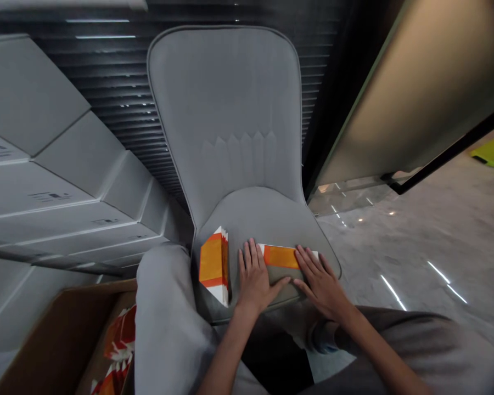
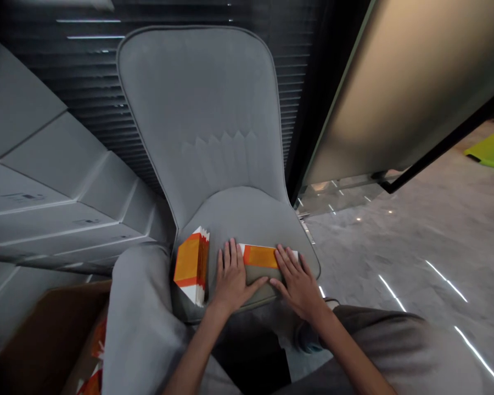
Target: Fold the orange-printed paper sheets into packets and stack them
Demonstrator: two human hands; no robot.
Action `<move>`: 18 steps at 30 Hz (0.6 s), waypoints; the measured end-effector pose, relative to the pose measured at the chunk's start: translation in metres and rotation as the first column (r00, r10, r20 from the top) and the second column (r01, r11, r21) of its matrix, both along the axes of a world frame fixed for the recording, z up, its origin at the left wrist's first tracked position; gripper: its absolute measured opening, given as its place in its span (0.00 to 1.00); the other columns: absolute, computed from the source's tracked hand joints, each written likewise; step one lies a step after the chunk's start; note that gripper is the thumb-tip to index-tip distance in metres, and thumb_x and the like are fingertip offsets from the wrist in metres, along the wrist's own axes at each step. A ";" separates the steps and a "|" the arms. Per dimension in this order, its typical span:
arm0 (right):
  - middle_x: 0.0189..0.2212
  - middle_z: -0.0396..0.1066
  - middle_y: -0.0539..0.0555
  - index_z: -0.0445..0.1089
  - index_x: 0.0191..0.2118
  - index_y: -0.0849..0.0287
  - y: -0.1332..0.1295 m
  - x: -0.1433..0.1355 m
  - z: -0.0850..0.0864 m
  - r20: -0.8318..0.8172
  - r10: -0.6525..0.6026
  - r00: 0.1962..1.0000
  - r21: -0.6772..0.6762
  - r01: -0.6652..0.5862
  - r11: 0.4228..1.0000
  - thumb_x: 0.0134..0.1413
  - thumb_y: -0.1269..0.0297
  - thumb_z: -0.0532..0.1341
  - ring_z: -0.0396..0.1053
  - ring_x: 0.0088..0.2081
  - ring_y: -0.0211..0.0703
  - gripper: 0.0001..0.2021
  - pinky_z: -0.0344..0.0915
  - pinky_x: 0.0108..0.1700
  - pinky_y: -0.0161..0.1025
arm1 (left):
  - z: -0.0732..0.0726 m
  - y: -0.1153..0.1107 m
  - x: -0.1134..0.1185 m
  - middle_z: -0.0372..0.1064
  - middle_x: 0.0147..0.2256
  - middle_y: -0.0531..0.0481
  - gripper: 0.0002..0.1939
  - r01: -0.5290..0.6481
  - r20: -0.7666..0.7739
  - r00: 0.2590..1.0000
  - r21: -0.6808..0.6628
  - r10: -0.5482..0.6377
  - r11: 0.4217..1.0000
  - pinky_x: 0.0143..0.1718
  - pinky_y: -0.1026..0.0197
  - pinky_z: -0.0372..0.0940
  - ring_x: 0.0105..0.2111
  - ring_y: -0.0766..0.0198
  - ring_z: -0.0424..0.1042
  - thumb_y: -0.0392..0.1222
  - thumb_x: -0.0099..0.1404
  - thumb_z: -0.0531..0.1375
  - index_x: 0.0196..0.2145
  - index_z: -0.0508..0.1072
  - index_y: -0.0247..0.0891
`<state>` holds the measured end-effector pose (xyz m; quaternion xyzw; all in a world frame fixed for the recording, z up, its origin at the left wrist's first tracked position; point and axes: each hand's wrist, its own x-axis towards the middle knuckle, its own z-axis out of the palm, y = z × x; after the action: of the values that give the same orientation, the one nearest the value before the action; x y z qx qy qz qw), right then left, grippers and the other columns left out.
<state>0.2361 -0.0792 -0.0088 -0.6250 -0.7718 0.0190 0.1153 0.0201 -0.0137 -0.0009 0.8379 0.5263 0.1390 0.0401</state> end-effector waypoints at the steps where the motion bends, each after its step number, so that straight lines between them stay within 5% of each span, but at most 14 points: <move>1: 0.73 0.41 0.54 0.27 0.74 0.52 -0.001 0.009 -0.004 0.009 -0.022 1.000 0.008 0.022 1.000 0.70 0.46 0.48 0.41 0.73 0.51 0.38 0.42 0.71 0.58 | -0.001 0.000 -0.001 0.34 0.71 0.25 0.60 0.003 0.007 1.000 0.000 -0.003 1.000 0.69 0.33 0.42 0.71 0.36 0.37 0.75 0.63 0.50 0.71 0.38 0.20; 8: 0.73 0.43 0.62 0.30 0.75 0.55 0.007 0.058 -0.017 -0.051 -0.170 0.984 0.103 0.175 0.979 0.70 0.48 0.50 0.43 0.72 0.59 0.38 0.49 0.67 0.65 | -0.003 0.002 -0.007 0.38 0.72 0.32 0.42 0.008 0.136 0.991 0.039 -0.013 0.999 0.68 0.35 0.46 0.72 0.43 0.42 0.57 0.74 0.48 0.73 0.34 0.31; 13: 0.70 0.52 0.62 0.55 0.70 0.53 0.019 0.054 -0.005 -0.147 -0.052 0.988 0.163 0.076 0.984 0.66 0.52 0.58 0.48 0.71 0.58 0.30 0.51 0.67 0.65 | -0.004 0.008 -0.009 0.49 0.70 0.35 0.38 0.017 0.270 0.962 0.059 -0.032 0.998 0.67 0.35 0.49 0.69 0.45 0.51 0.50 0.74 0.52 0.73 0.39 0.38; 18: 0.59 0.69 0.59 0.73 0.50 0.53 0.026 0.046 0.003 -0.253 0.093 0.963 0.296 -0.014 0.955 0.64 0.64 0.59 0.65 0.62 0.54 0.11 0.57 0.65 0.60 | -0.002 0.008 -0.013 0.65 0.57 0.38 0.30 -0.050 0.451 0.892 0.080 0.009 0.996 0.59 0.45 0.62 0.58 0.50 0.65 0.46 0.72 0.58 0.68 0.56 0.40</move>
<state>0.2825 -0.0536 -0.0059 -0.5715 -0.7607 -0.0086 0.3076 0.0073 -0.0054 -0.0031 0.7758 0.5085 0.3533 0.1212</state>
